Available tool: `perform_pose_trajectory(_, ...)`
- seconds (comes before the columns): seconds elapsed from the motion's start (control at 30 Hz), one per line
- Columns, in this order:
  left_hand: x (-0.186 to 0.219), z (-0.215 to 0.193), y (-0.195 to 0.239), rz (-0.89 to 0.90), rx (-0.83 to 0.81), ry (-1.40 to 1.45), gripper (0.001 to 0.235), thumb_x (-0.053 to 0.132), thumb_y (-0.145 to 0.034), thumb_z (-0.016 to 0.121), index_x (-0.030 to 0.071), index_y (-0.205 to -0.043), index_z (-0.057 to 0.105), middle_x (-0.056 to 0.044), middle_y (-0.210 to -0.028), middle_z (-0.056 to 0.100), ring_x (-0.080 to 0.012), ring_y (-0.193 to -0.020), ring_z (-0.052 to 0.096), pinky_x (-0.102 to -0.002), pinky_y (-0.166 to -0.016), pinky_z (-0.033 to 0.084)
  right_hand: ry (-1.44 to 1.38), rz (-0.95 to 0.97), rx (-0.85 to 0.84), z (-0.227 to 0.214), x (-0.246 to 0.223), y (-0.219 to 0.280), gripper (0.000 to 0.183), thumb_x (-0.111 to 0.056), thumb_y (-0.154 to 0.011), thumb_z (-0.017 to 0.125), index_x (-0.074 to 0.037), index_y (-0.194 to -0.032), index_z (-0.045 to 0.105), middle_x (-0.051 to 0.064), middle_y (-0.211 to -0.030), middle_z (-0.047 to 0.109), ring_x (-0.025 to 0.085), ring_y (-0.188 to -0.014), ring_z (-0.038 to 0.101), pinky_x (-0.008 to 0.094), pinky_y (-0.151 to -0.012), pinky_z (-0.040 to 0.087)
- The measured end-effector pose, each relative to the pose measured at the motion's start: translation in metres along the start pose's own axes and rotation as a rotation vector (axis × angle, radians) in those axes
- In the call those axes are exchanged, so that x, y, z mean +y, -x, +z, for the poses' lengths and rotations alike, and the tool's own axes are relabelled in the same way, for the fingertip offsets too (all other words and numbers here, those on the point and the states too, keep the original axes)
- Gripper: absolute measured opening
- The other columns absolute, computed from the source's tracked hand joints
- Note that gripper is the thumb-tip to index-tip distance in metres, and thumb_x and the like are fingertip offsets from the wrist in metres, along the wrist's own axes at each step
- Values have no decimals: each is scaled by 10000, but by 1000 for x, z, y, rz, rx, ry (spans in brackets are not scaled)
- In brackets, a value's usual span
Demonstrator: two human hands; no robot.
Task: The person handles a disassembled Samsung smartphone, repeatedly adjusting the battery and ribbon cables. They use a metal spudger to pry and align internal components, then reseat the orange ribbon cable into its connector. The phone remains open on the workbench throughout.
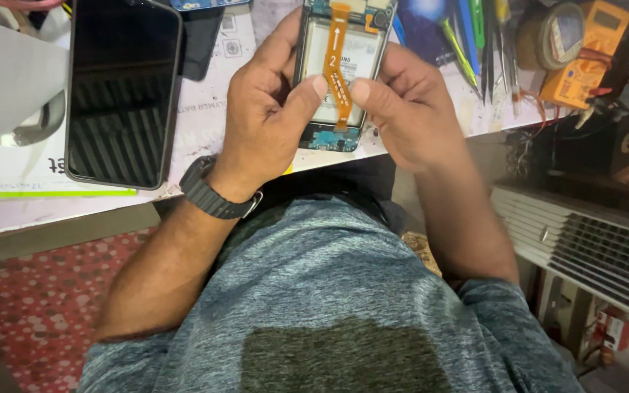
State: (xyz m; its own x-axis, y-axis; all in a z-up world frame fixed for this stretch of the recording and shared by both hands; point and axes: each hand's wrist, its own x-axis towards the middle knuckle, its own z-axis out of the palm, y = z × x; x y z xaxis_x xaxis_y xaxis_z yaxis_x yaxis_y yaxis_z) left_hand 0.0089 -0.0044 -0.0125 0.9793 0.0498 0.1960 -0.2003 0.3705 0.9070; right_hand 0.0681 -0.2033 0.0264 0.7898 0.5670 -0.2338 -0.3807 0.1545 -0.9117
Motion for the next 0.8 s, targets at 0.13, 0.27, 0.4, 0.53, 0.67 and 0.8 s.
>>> perform_pose_trajectory(0.13, 9, 6, -1, -8, 113, -74, 639, 72, -985, 673, 40, -1516, 319, -136, -1341, 594, -147, -1128, 645, -287, -972, 578, -52, -128, 97, 3, 7, -3, 324, -55, -1031, 723, 42, -1303, 577, 147, -1160, 693, 146, -986, 678, 260, -904, 544)
perform_pose_trajectory(0.27, 17, 10, 0, 260, 160, -450, 374, 61, -939, 784, 90, -1238, 561, -119, -1539, 422, -233, -1362, 530, -358, -1117, 506, -8, -301, 249, 10, 8, -3, 334, 45, -1028, 729, 68, -1306, 546, 194, -1136, 690, 186, -898, 696, 278, -776, 574)
perform_pose_trajectory(0.4, 15, 10, 1, 363, 141, -571, 289, 47, -893, 830, 94, -1104, 639, -133, -1543, 400, -310, -1427, 466, -414, -1194, 437, -63, -330, 278, 20, 4, 4, 356, 44, -977, 680, 62, -1302, 533, 190, -1182, 684, 261, -1006, 737, 411, -835, 659)
perform_pose_trajectory(0.53, 11, 7, 3, 335, 138, -559, 296, 41, -883, 830, 93, -1103, 640, -138, -1554, 405, -315, -1425, 472, -410, -1163, 419, -13, -383, 262, 27, 3, 11, 320, 46, -1019, 690, 94, -1310, 567, 200, -1176, 687, 265, -1014, 729, 411, -873, 659)
perform_pose_trajectory(0.67, 10, 4, 5, 306, 125, -484, 278, -2, -892, 812, 94, -1096, 648, -139, -1571, 385, -321, -1458, 447, -413, -1191, 398, 73, -356, 319, 31, 5, 12, 253, 29, -1020, 698, 131, -1240, 623, 221, -1170, 706, 276, -964, 743, 416, -821, 675)
perform_pose_trajectory(0.8, 9, 3, 5, 255, 123, -459, 276, -25, -872, 803, 97, -1071, 655, -131, -1573, 383, -311, -1457, 455, -420, -1240, 415, 90, -364, 308, 34, 6, 11, 244, -2, -1010, 712, 125, -1201, 630, 211, -1142, 704, 268, -970, 741, 414, -830, 678)
